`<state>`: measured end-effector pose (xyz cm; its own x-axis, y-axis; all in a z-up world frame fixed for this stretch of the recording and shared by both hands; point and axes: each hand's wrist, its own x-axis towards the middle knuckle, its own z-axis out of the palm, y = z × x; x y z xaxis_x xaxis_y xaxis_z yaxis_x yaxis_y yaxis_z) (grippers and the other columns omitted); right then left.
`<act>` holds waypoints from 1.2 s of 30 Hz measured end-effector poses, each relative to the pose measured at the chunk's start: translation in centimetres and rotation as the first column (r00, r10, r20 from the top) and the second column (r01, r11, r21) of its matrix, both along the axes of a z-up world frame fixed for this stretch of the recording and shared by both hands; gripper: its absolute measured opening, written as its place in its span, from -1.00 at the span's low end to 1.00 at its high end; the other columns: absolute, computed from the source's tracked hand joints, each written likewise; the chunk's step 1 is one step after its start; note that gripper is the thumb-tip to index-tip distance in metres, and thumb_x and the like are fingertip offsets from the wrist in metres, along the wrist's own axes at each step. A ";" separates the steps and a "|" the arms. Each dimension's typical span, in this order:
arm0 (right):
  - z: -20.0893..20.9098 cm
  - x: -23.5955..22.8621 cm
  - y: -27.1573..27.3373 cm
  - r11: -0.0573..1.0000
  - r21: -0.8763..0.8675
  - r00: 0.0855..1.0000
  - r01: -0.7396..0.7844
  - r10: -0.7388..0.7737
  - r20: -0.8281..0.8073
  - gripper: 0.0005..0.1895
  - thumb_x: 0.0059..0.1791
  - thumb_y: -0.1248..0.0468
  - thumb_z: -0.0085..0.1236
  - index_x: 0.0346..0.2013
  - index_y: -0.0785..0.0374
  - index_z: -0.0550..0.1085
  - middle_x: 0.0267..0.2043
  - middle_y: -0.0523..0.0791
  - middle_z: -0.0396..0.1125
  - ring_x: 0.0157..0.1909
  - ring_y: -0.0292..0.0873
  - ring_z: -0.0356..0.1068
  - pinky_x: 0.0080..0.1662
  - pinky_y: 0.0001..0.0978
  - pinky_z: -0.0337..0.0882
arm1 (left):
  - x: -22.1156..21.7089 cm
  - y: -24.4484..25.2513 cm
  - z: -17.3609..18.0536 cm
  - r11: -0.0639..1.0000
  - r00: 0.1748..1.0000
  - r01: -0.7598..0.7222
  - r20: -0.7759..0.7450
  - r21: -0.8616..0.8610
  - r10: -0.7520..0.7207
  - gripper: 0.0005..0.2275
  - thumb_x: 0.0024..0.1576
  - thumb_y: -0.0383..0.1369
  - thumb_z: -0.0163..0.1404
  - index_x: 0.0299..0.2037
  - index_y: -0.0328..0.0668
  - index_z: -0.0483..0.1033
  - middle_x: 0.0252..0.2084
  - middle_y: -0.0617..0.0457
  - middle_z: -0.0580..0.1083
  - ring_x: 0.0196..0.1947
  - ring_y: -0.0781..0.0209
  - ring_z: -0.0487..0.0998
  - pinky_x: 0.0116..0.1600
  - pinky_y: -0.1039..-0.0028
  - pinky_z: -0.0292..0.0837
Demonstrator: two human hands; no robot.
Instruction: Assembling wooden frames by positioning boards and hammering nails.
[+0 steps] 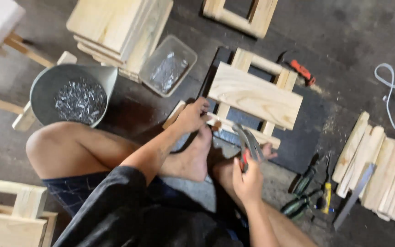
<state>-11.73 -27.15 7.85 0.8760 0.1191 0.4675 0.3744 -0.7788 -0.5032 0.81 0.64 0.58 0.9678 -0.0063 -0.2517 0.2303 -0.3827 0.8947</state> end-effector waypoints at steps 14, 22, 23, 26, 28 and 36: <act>6.2 -3.6 -6.8 0.638 0.593 0.830 0.491 -0.135 -0.541 -0.54 0.02 0.47 0.14 0.21 0.34 0.30 -0.33 -0.03 0.33 -0.64 -0.24 0.25 -0.57 -0.46 0.34 | 8.7 13.8 0.7 0.547 0.954 0.239 -0.299 0.802 0.023 -0.77 0.19 -0.47 0.00 -0.03 -0.34 0.67 -0.01 -0.21 0.64 -0.06 -0.19 0.70 -0.03 0.12 0.62; 5.0 -3.6 -8.0 0.636 0.612 0.843 0.470 -0.117 -0.525 -0.53 0.05 0.47 0.13 0.24 0.32 0.25 -0.32 -0.05 0.27 -0.66 -0.25 0.22 -0.60 -0.46 0.30 | 3.9 14.3 7.3 0.608 0.997 0.064 -0.024 0.792 -0.074 -0.65 0.06 -0.50 0.01 0.08 -0.18 0.58 -0.03 -0.20 0.59 -0.08 -0.27 0.62 -0.07 0.03 0.56; 4.9 -3.6 -7.9 0.658 0.605 0.856 0.449 -0.121 -0.503 -0.54 0.06 0.46 0.14 0.23 0.33 0.24 -0.30 -0.05 0.26 -0.66 -0.24 0.23 -0.61 -0.45 0.30 | 2.6 14.4 8.3 0.636 0.978 -0.057 0.170 0.769 -0.117 -0.59 0.02 -0.45 0.03 0.12 -0.16 0.57 -0.02 -0.16 0.57 -0.06 -0.24 0.59 -0.05 0.10 0.51; 4.2 -4.1 -7.9 0.662 0.626 0.868 0.411 -0.074 -0.492 -0.55 0.07 0.45 0.12 0.23 0.35 0.23 -0.26 -0.03 0.25 -0.64 -0.23 0.22 -0.57 -0.46 0.31 | -4.8 14.8 14.9 0.725 0.979 -0.194 0.177 0.661 0.100 -0.74 0.05 -0.39 -0.14 -0.11 -0.28 0.52 -0.04 -0.26 0.53 -0.11 -0.32 0.53 -0.07 0.03 0.44; 4.0 -3.4 -7.3 0.658 0.630 0.863 0.412 -0.060 -0.501 -0.55 0.07 0.45 0.12 0.22 0.34 0.22 -0.29 -0.04 0.25 -0.65 -0.24 0.22 -0.58 -0.46 0.31 | -7.7 19.1 11.9 0.641 0.962 -0.245 0.103 0.727 0.251 -0.76 0.06 -0.35 -0.05 -0.12 -0.25 0.53 -0.10 -0.26 0.55 -0.16 -0.33 0.57 -0.13 -0.01 0.48; 4.5 -3.4 -8.0 0.640 0.649 0.872 0.412 -0.069 -0.485 -0.53 0.04 0.43 0.16 0.21 0.33 0.25 -0.29 -0.07 0.24 -0.67 -0.23 0.24 -0.60 -0.47 0.31 | -8.8 31.1 5.3 0.937 0.866 -0.346 -0.369 0.045 0.337 -0.93 0.10 -0.55 -0.02 -0.43 -0.36 0.48 -0.38 0.03 0.38 -0.34 0.26 0.34 -0.30 0.42 0.38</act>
